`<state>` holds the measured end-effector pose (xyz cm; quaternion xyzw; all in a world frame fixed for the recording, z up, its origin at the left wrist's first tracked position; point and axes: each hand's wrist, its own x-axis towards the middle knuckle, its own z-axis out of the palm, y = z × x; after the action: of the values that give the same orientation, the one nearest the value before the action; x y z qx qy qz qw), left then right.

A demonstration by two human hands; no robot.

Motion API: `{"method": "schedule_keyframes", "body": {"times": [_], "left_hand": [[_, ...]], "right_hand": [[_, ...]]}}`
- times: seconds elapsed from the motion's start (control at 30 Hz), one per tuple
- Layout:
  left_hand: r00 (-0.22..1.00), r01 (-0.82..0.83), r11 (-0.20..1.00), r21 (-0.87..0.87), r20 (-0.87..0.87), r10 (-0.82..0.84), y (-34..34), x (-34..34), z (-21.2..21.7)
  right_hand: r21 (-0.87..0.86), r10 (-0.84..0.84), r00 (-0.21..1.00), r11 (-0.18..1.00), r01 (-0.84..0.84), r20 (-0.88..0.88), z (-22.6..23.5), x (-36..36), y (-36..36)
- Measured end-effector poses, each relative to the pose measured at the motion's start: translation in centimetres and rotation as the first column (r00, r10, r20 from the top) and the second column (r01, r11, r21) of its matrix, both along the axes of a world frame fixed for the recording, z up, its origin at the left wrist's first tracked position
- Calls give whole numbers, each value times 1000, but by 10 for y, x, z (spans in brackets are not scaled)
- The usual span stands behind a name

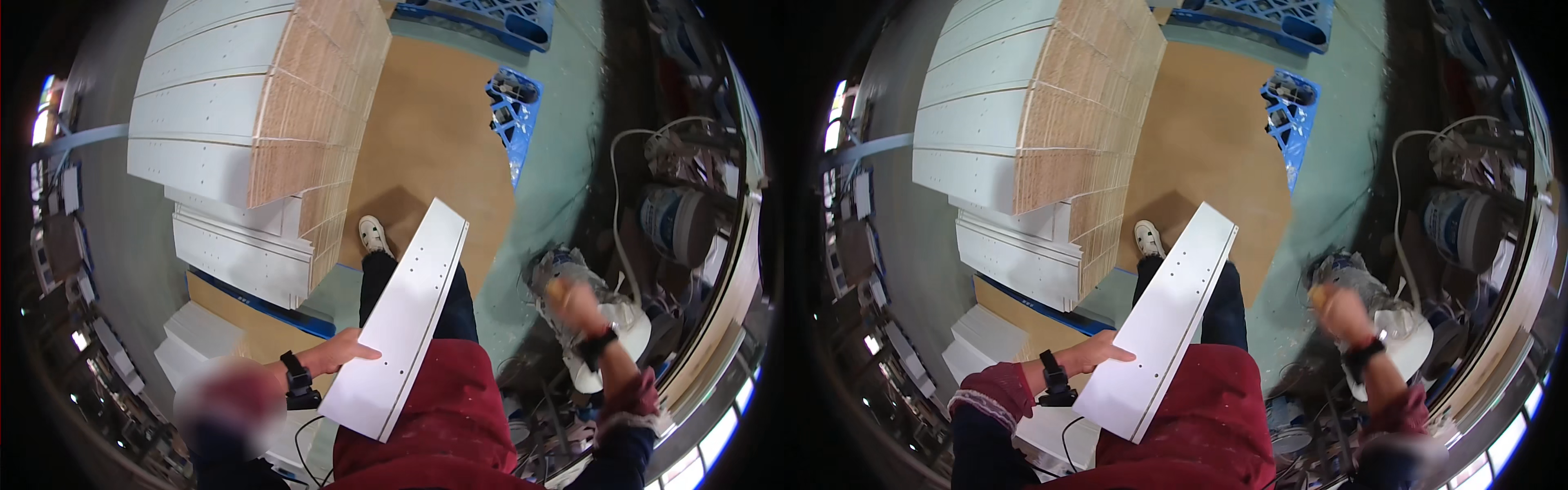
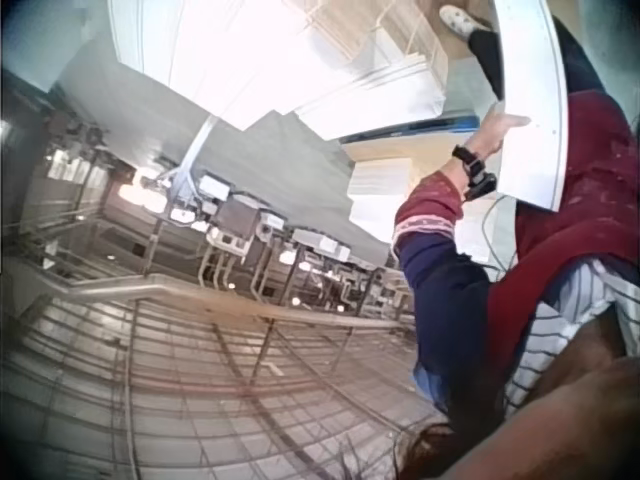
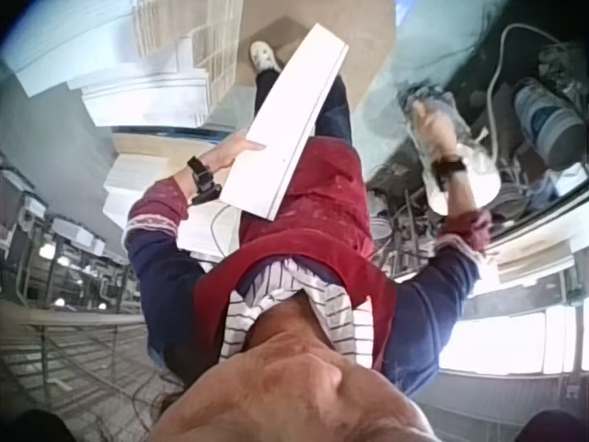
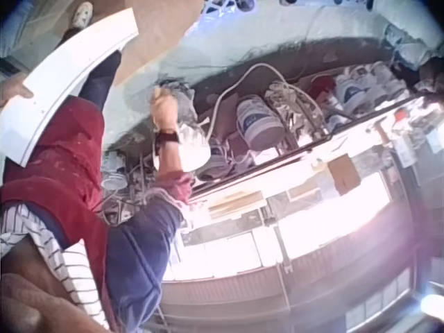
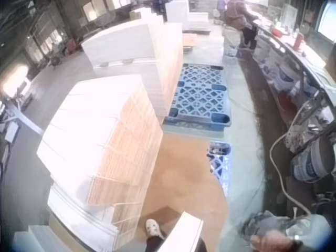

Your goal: The person repeatedly picks up white rectangular panels from a stack on a blue pallet and places them onto a growing pile on the floor. The person uses a small yellow-handled tool in their right hand while handling the panels with their left hand. The task involves repetitive pick-and-place motions in a warehouse setting.

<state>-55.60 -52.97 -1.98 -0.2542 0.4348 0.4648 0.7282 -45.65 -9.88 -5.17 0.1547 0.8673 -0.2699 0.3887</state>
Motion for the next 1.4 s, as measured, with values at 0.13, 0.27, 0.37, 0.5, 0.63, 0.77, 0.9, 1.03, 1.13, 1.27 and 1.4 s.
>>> {"method": "schedule_keyframes", "body": {"times": [0.13, 0.27, 0.37, 0.5, 0.63, 0.77, 0.9, 1.03, 1.13, 1.27, 1.4], "left_hand": [[970, -140, 988, -64, 193, 150, 0, -3, 15], [983, 9, 1000, 5, 181, -10, 1, -2, 16], [962, -142, 990, -22, 233, 143, -4, 18, 17], [828, -423, 905, -54, 382, 410, 9, 30, 15], [236, -782, 562, -270, 706, 667, 30, 64, -16], [-97, -971, 81, -224, 681, 726, 76, 55, -23], [-119, -993, -64, -103, 738, 664, 76, 23, -31], [-10, -992, 76, -103, 659, 752, 73, 8, -1], [273, -927, 356, -122, 433, 859, 53, 38, -3], [328, -913, 407, -24, 549, 769, 28, 21, 16], [425, -819, 549, -167, 464, 777, -1, 25, 25]], "right_hand": [[-164, 146, 989, 977, -140, 25, -13, -10, -13], [-531, 94, 993, 846, -41, 72, 9, 0, -65], [45, -441, 895, 895, 444, -73, -53, -1, 0], [-510, -49, 998, 858, 66, 46, 18, -5, -30], [-632, -233, 972, 756, 171, -15, 45, 20, -48], [-486, -211, 972, 863, 138, -99, 26, 31, -42], [-752, -91, 962, 644, -141, -258, 67, 34, -73], [-279, -527, 843, 829, 484, -104, 2, 17, -46], [-382, -356, 919, 883, 273, -168, -11, 15, -54], [-556, -359, 919, 803, 215, -163, 16, 26, -72], [-250, -611, 789, 777, 578, -72, -37, 23, -23]]}}
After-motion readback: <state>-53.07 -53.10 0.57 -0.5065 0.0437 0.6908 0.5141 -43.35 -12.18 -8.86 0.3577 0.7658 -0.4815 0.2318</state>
